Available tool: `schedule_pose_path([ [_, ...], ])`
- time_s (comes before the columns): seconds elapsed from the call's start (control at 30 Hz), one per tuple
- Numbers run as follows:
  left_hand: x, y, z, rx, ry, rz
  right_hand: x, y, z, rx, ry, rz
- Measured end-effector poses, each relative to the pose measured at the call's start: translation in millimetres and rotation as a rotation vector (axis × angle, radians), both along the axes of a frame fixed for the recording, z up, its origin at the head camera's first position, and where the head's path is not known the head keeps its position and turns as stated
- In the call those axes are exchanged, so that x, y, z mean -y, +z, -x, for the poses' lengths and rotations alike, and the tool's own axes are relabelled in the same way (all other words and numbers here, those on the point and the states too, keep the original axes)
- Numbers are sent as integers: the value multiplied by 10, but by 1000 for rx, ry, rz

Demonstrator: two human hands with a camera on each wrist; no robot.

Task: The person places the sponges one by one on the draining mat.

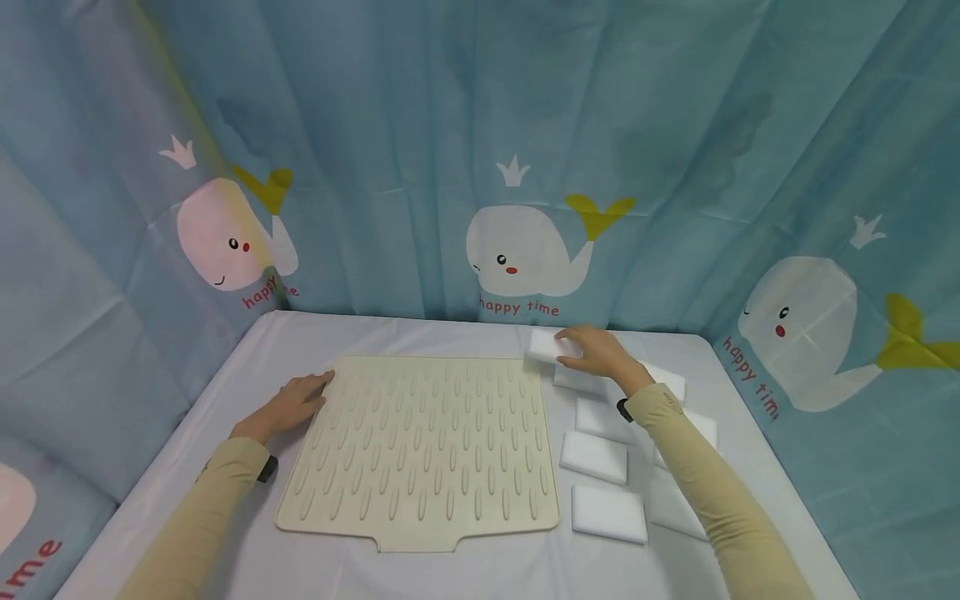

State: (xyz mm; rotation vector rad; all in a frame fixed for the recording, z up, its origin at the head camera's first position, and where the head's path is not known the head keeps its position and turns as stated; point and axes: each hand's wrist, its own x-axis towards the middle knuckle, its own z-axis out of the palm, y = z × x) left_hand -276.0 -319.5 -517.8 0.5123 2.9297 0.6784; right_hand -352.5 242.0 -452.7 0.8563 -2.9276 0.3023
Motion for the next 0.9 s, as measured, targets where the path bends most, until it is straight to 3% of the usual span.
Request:
schedule_pose_path([
  [0.3,0,-8,23,-5,8,-2,269,-70,-16,23,71,-23],
  [0.9,9,-46,30,-15,2,-23,693,-223,-35,85,102,-92],
])
